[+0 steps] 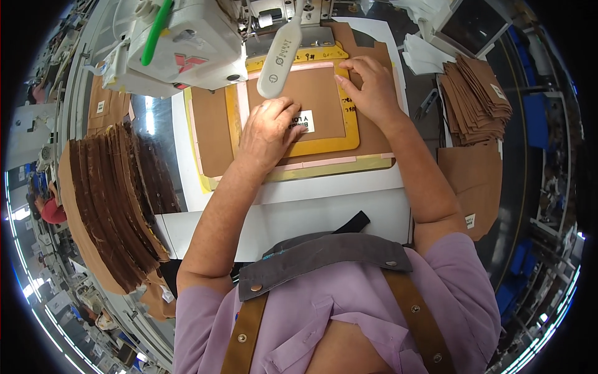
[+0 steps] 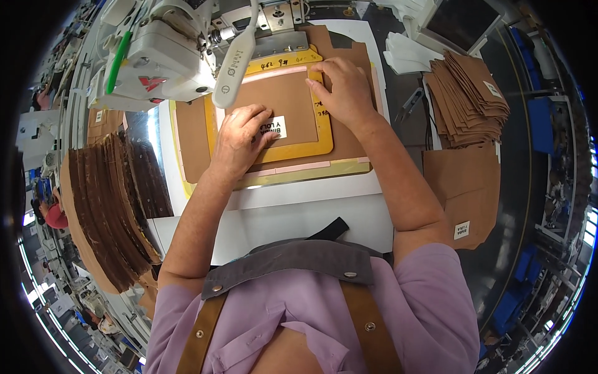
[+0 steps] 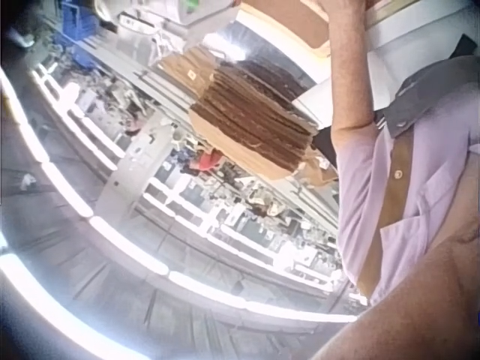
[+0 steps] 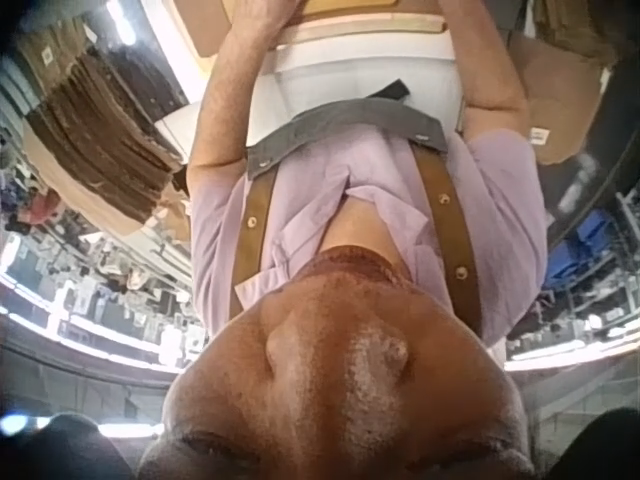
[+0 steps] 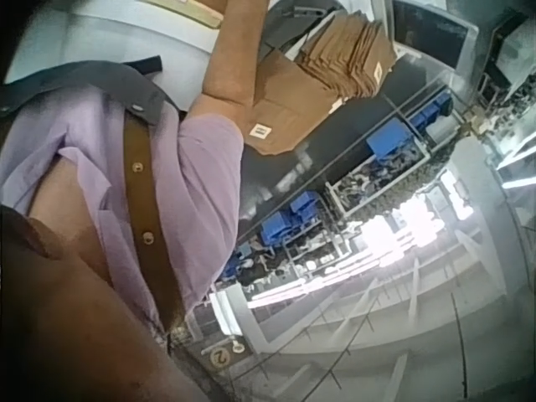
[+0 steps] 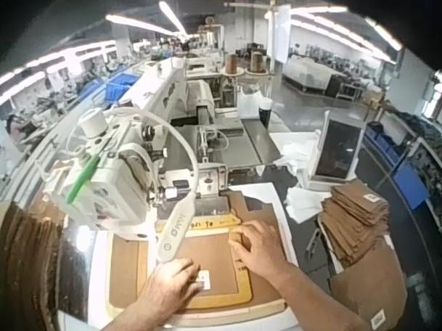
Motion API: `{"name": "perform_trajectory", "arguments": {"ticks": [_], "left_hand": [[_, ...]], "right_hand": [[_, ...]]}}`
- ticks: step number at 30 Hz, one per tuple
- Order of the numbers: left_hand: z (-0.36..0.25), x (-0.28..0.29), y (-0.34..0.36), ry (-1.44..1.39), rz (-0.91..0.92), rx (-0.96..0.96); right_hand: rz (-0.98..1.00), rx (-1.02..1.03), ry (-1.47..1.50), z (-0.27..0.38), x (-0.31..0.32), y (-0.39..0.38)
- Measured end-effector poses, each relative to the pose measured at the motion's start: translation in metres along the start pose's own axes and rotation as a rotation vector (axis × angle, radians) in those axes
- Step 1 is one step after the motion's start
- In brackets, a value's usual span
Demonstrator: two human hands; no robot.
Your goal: The recorder uses an industrial sewing machine to stitch leather panels together in a workshop.
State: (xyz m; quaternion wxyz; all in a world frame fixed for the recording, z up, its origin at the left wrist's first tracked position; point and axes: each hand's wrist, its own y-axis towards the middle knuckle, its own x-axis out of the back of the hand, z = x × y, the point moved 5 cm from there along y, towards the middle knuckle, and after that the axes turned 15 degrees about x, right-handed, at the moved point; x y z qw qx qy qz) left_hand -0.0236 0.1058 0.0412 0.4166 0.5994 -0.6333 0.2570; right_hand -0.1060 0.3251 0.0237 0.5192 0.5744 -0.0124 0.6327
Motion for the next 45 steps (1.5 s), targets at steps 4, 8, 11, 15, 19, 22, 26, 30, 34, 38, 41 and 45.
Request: {"name": "perform_trajectory", "arguments": {"ticks": [4,8,11,15,19,22,26,30,34,38,41,45], "left_hand": [[-0.005,-0.016,0.014,-0.024,0.001,0.002],[-0.007,-0.021,0.023,0.007,0.040,0.026],[-0.011,-0.024,0.025,0.261,0.136,-0.022],[-0.015,-0.030,0.025,0.398,0.147,-0.063],[-0.003,-0.031,0.018,0.270,-0.040,-0.107],[0.000,-0.031,0.013,0.194,-0.166,-0.106],[0.000,-0.030,0.012,0.132,-0.222,-0.135],[0.001,-0.025,0.010,0.089,-0.254,-0.121],[0.001,-0.026,0.010,0.094,-0.249,-0.134],[0.001,-0.027,0.012,0.097,-0.219,-0.134],[0.000,-0.028,0.016,0.084,-0.176,-0.144],[-0.005,-0.020,0.023,0.051,-0.098,-0.076]], "right_hand": [[-0.015,-0.035,0.043,-0.006,-0.001,-0.010],[-0.037,-0.037,0.064,-0.005,-0.004,-0.008],[-0.031,-0.033,0.054,-0.003,-0.003,-0.003],[-0.052,0.015,0.031,-0.003,-0.006,-0.001],[0.020,-0.032,0.030,-0.003,-0.010,0.004],[0.012,-0.051,0.034,-0.006,-0.013,0.007],[0.026,-0.166,0.139,-0.006,-0.015,0.013],[0.085,-0.225,0.146,0.004,-0.008,0.023],[0.188,-0.360,0.231,0.000,-0.012,0.025],[0.138,-0.331,0.241,-0.010,-0.018,0.025],[0.067,-0.290,0.199,-0.016,-0.024,0.021],[-0.005,-0.234,0.170,-0.012,-0.027,0.016]]}}
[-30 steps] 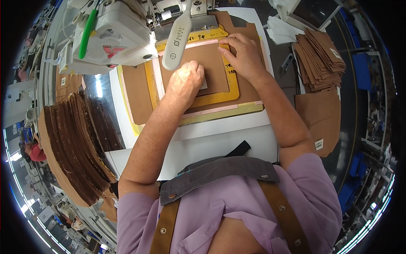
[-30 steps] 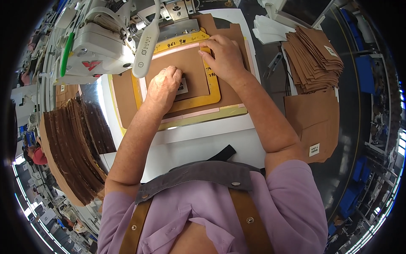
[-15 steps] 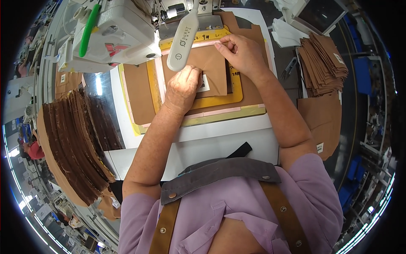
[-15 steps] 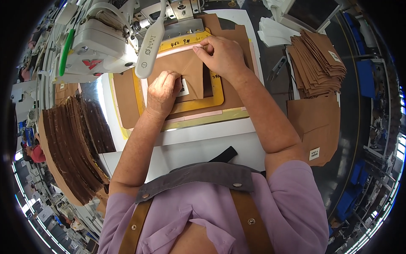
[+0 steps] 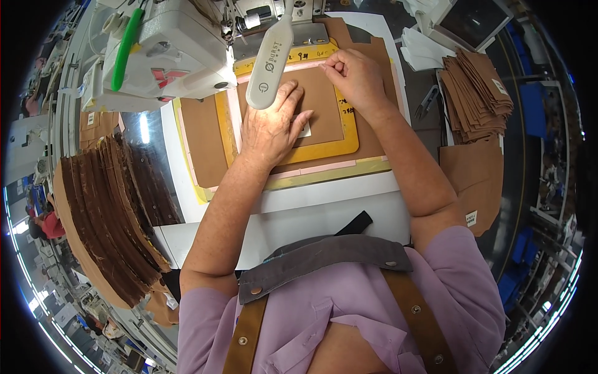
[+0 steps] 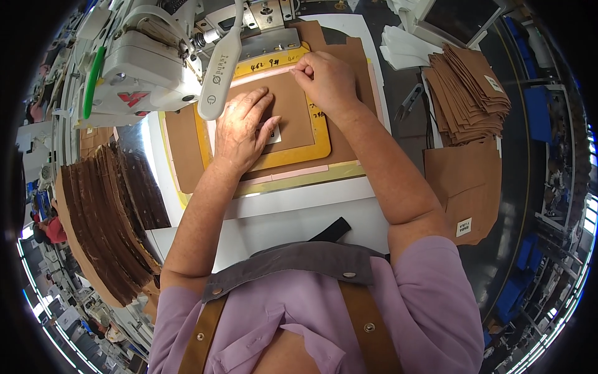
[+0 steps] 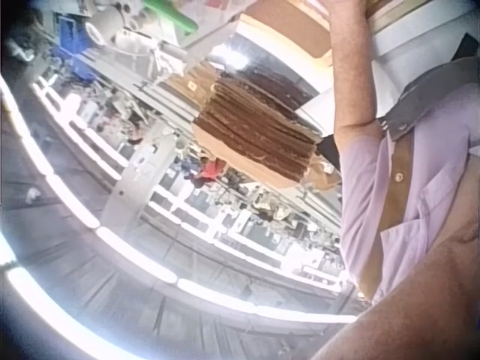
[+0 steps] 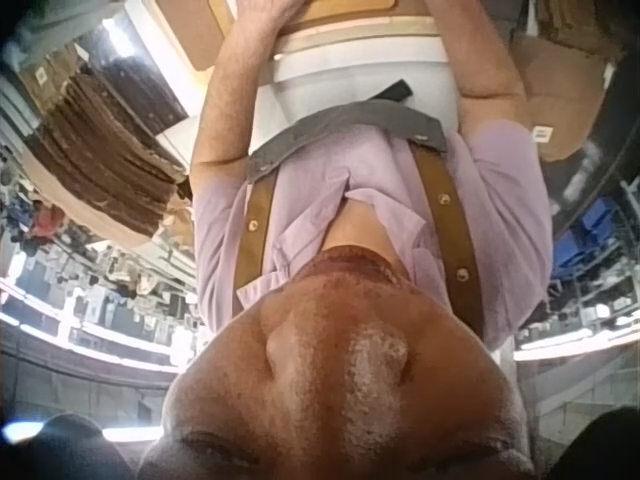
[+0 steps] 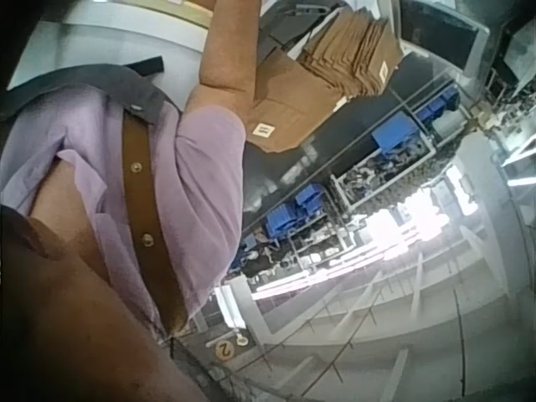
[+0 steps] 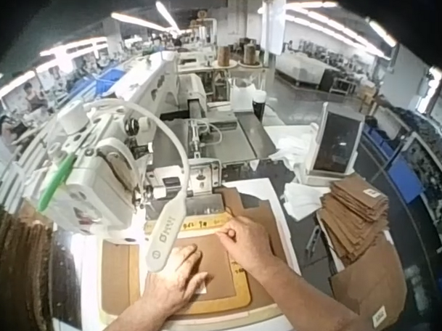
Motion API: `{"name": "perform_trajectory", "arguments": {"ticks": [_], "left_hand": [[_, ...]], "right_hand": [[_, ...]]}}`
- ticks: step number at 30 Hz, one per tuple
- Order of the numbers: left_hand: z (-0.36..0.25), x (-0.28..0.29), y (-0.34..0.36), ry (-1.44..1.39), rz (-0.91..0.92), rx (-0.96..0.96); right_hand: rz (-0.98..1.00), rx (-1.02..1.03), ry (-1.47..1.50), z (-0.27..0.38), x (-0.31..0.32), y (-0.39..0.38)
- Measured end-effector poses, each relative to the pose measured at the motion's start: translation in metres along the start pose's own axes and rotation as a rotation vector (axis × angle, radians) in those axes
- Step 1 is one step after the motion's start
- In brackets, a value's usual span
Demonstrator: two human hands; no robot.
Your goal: The recorder uses an industrial sewing machine to stitch leather panels together in a workshop.
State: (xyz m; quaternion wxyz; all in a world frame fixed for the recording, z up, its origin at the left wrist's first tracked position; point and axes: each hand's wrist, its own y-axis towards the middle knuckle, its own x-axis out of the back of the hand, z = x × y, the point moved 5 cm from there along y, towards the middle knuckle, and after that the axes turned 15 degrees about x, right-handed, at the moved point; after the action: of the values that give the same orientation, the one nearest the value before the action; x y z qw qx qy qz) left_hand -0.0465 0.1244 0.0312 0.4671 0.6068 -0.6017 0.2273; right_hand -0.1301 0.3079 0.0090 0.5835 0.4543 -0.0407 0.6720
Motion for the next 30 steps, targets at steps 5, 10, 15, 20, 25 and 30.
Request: {"name": "perform_trajectory", "arguments": {"ticks": [5,10,15,20,25,30], "left_hand": [[0.008,-0.011,0.000,0.027,0.096,0.057],[0.007,-0.014,0.002,0.061,0.101,0.069],[0.007,-0.015,0.001,0.098,0.101,0.070],[0.006,-0.015,0.002,0.090,0.117,0.094],[0.007,-0.015,0.001,0.092,0.102,0.089],[0.008,-0.016,0.001,0.075,0.108,0.102]], "right_hand": [[-0.033,0.077,-0.022,0.002,-0.003,-0.002],[-0.067,0.069,0.005,0.001,-0.001,-0.002],[-0.069,0.103,0.002,0.005,0.001,-0.002],[-0.048,-0.018,0.020,0.004,0.002,-0.001],[-0.056,0.029,-0.036,0.009,0.002,-0.001],[-0.063,0.174,-0.207,0.015,0.003,-0.002]]}}
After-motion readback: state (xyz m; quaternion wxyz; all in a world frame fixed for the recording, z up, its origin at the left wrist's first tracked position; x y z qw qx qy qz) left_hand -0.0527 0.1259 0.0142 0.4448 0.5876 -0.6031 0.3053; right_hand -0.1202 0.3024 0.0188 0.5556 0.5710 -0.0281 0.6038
